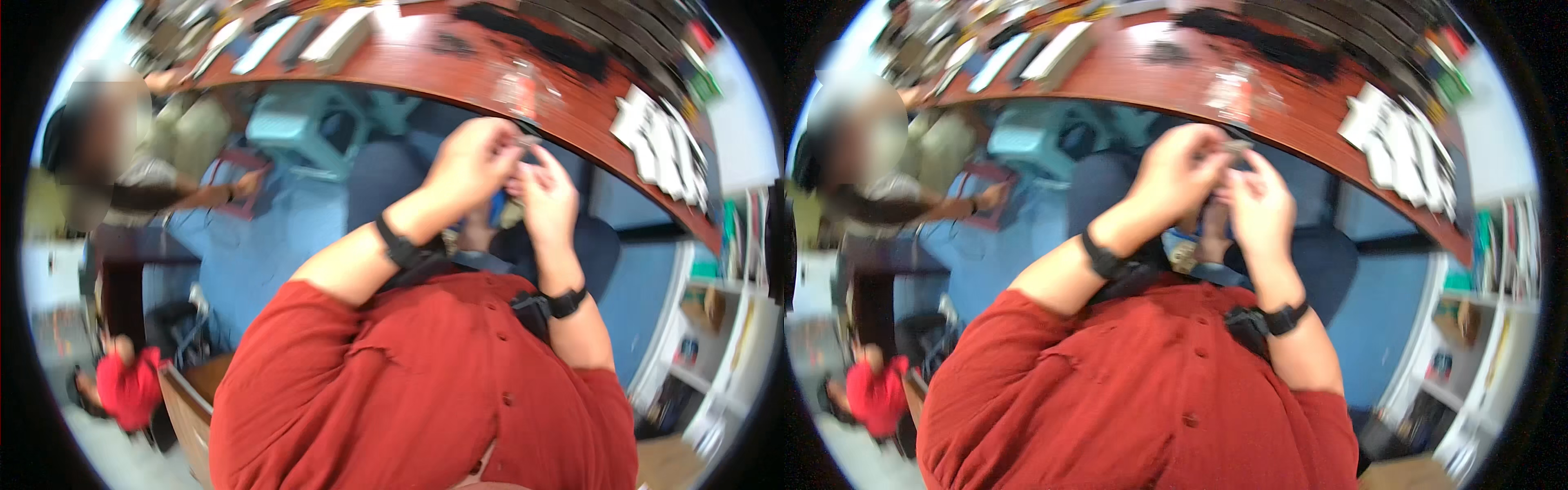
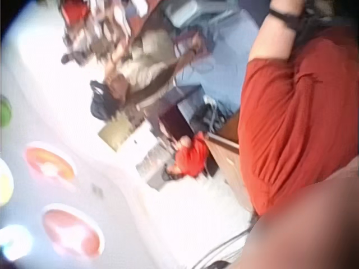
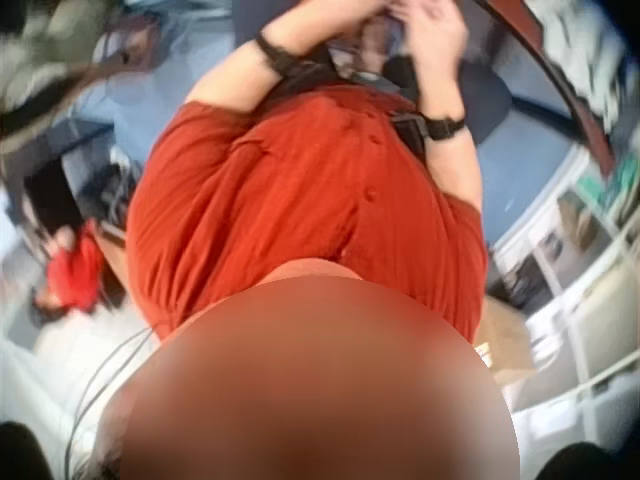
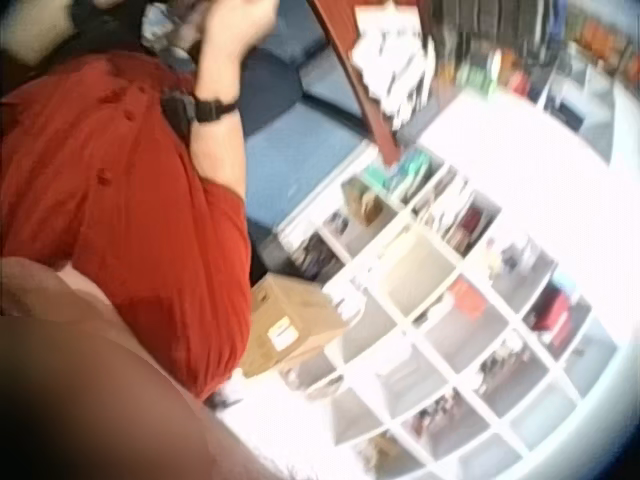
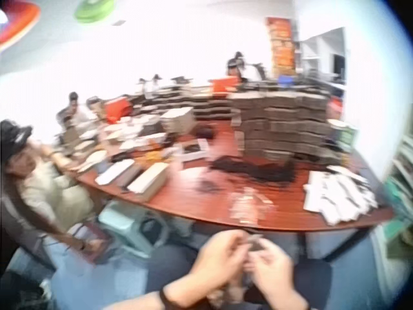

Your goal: The recorder is threading black string through small cardboard hangtags and knotting them.

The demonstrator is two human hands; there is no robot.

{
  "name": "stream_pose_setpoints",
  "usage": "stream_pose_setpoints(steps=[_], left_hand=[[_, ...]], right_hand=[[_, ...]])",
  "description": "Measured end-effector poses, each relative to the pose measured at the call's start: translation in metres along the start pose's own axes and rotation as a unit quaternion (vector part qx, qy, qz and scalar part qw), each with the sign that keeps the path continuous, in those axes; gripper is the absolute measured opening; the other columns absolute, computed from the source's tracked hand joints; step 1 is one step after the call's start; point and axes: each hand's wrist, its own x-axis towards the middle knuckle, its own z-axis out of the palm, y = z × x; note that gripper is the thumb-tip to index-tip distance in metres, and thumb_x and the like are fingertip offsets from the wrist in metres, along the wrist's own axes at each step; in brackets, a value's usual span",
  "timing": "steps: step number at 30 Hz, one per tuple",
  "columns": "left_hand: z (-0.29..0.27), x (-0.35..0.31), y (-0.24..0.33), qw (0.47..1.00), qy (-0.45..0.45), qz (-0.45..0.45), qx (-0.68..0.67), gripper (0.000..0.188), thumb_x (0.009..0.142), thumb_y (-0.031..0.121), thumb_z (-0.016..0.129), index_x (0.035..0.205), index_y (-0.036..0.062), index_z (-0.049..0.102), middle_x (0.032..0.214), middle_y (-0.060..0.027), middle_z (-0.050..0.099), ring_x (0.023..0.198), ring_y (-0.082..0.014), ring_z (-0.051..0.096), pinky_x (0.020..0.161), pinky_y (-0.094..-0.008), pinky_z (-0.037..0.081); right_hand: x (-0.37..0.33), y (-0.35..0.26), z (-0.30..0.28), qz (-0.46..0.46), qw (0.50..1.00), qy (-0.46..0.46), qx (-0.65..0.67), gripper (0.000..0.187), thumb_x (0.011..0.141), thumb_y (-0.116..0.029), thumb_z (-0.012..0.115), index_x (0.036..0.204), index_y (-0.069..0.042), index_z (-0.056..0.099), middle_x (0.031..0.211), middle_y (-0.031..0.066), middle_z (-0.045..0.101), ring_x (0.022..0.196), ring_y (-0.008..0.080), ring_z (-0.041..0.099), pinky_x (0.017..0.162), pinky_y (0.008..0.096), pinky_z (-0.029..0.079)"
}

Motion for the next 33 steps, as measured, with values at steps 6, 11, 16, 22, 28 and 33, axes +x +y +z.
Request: stream_pose_setpoints(steps=[6,11,16,22,28,33], left_hand=[[-0.008,0.005,-0.004,0.994,0.026,0.07,-0.076,0.012,0.072,0.006,0.061,0.083,0.0021,0.056,0.077,-0.0125,0.056,0.073,-0.0277,0.057,0.064,-0.0359,0.046],[-0.012,-0.001,-0.005,0.99,0.005,0.129,-0.048,0.014,0.072,0.007,0.062,0.084,0.0017,0.056,0.078,-0.0114,0.056,0.076,-0.0274,0.057,0.066,-0.0354,0.046],[-0.009,-0.019,-0.001,0.986,-0.044,0.139,-0.085,0.013,0.071,0.006,0.062,0.083,0.0018,0.057,0.079,-0.0125,0.056,0.078,-0.0292,0.056,0.069,-0.0347,0.046],[-0.01,-0.015,0.003,0.948,-0.134,-0.073,-0.278,0.015,0.079,0.015,0.064,0.086,0.0027,0.059,0.079,-0.0034,0.06,0.071,-0.0116,0.057,0.064,-0.025,0.047],[-0.001,0.009,-0.005,0.864,-0.183,-0.288,-0.371,0.016,0.084,0.02,0.058,0.082,0.0046,0.063,0.077,-0.0022,0.063,0.068,-0.0087,0.059,0.06,-0.02,0.048],[0.005,0.009,-0.008,0.835,-0.18,-0.329,-0.403,0.013,0.081,0.022,0.06,0.077,0.0094,0.057,0.072,0.0006,0.058,0.062,-0.0066,0.054,0.055,-0.018,0.045]], right_hand=[[0.0,0.0,0.003,0.025,0.999,0.009,0.02,0.013,0.087,-0.01,0.053,0.096,-0.003,0.046,0.07,0.0039,0.057,0.056,0.009,0.053,0.051,0.0199,0.045],[-0.005,-0.008,-0.004,0.068,0.997,-0.02,0.022,0.018,0.09,-0.021,0.049,0.08,-0.007,0.052,0.058,-0.0024,0.048,0.046,0.0055,0.044,0.042,0.017,0.035],[-0.012,-0.014,-0.007,0.086,0.995,-0.014,0.047,0.026,0.089,-0.03,0.051,0.074,-0.009,0.05,0.055,-0.0039,0.044,0.042,0.0047,0.04,0.039,0.0176,0.031],[-0.008,-0.037,-0.004,0.091,0.996,-0.014,0.001,0.024,0.084,-0.022,0.054,0.065,-0.008,0.05,0.051,-0.0027,0.042,0.037,0.0063,0.035,0.034,0.0203,0.027],[0.002,-0.045,-0.007,0.082,0.995,-0.014,-0.046,0.024,0.081,-0.018,0.056,0.061,-0.007,0.049,0.05,-0.002,0.043,0.037,0.0064,0.036,0.035,0.0211,0.027],[0.006,-0.04,-0.014,0.092,0.993,-0.019,-0.077,0.024,0.081,-0.019,0.056,0.061,-0.007,0.05,0.051,-0.0025,0.044,0.037,0.0058,0.037,0.035,0.0206,0.027]])
